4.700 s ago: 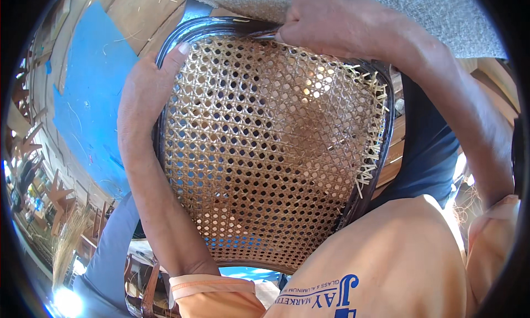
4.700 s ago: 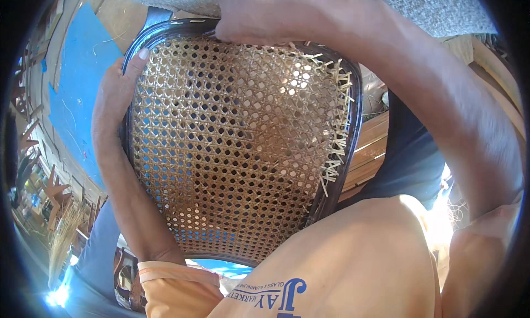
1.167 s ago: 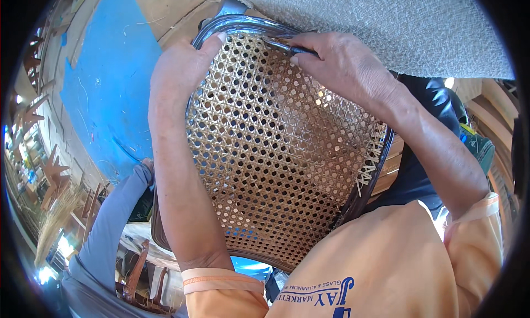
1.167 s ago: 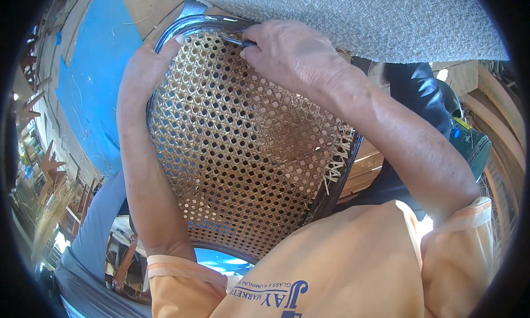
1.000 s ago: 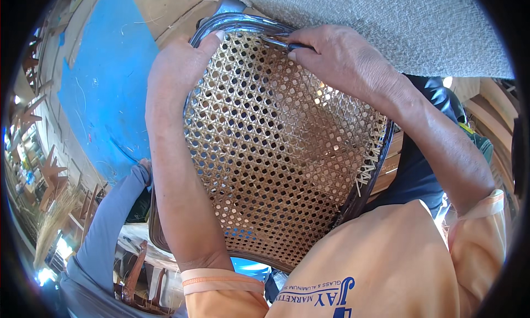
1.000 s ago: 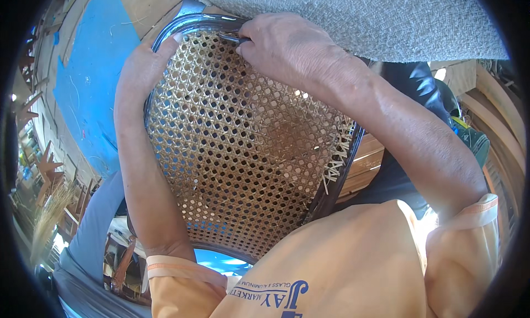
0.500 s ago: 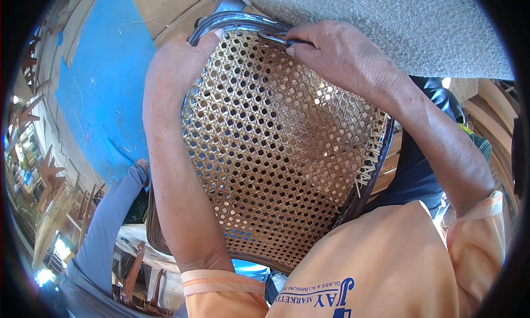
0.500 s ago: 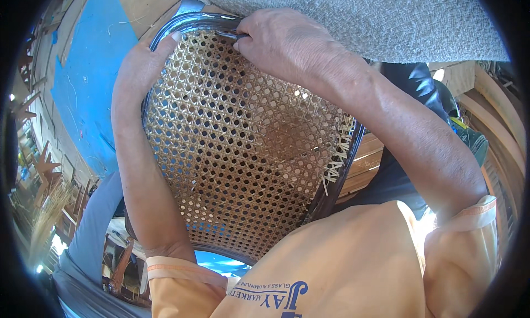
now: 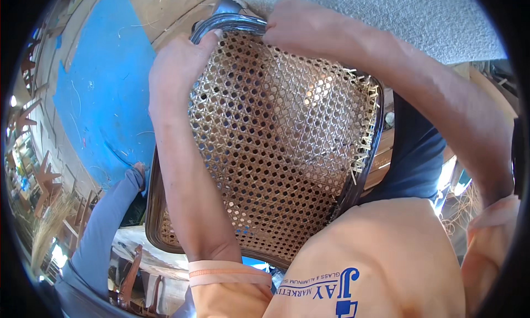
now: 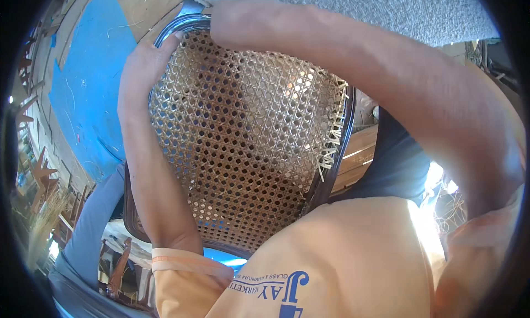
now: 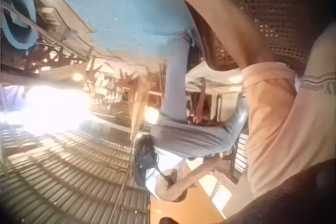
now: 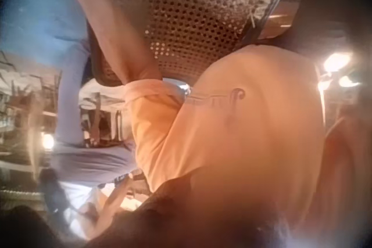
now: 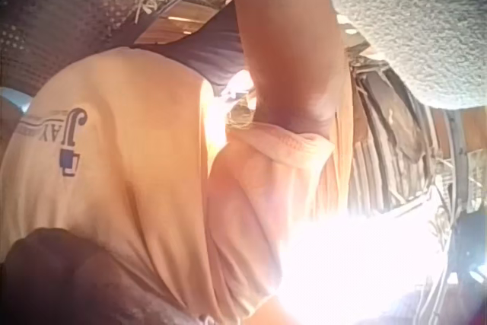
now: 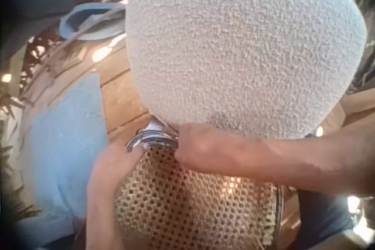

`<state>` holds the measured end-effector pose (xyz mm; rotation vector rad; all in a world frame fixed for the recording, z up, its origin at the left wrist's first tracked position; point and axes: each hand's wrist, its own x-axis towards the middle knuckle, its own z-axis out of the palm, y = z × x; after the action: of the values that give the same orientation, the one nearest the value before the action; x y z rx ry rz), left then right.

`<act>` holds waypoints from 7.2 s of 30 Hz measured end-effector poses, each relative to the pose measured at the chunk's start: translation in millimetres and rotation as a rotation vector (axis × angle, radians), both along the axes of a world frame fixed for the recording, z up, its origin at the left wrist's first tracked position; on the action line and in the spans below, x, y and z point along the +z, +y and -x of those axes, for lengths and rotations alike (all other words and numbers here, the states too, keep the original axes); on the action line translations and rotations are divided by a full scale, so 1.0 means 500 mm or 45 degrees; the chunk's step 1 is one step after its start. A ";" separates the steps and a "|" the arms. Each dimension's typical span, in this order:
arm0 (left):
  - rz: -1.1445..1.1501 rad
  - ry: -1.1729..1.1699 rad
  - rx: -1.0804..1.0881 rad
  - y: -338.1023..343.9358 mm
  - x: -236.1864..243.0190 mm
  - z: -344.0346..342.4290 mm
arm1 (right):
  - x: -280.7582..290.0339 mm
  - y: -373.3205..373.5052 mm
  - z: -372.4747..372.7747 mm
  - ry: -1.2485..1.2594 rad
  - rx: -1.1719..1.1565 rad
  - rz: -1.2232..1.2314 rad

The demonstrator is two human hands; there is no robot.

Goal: Trimming and securing woven cane webbing onto a wooden chair seat using a knife and pliers.

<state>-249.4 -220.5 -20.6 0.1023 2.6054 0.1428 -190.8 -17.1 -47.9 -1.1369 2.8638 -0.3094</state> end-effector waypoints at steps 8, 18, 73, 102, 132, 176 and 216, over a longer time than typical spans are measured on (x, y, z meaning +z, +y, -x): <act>-0.007 -0.010 -0.014 0.000 -0.003 -0.002 | 0.066 -0.038 -0.007 -0.609 -0.624 0.002; 0.064 0.084 0.027 0.004 0.000 -0.004 | 0.015 -0.062 -0.046 -0.660 -0.933 0.156; -0.885 -0.510 -0.457 0.096 -0.063 0.040 | -0.024 -0.133 -0.144 -0.939 -1.419 0.987; -0.762 -0.229 0.349 -0.043 0.005 -0.011 | -0.018 0.043 -0.138 -0.369 -0.723 0.142; -0.517 -0.017 0.138 -0.065 -0.030 0.012 | 0.002 0.001 -0.047 -0.629 -1.011 0.215; 0.046 0.197 0.032 0.019 -0.025 0.003 | 0.063 0.042 -0.037 -0.962 -0.891 0.075; -0.259 0.641 -0.854 0.115 -0.104 -0.089 | 0.038 0.128 -0.336 -0.788 -1.256 0.686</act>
<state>-204.9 -163.0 -72.4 1.2006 2.8635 0.1502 -22.9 46.7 -29.1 0.4452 2.5273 -1.2333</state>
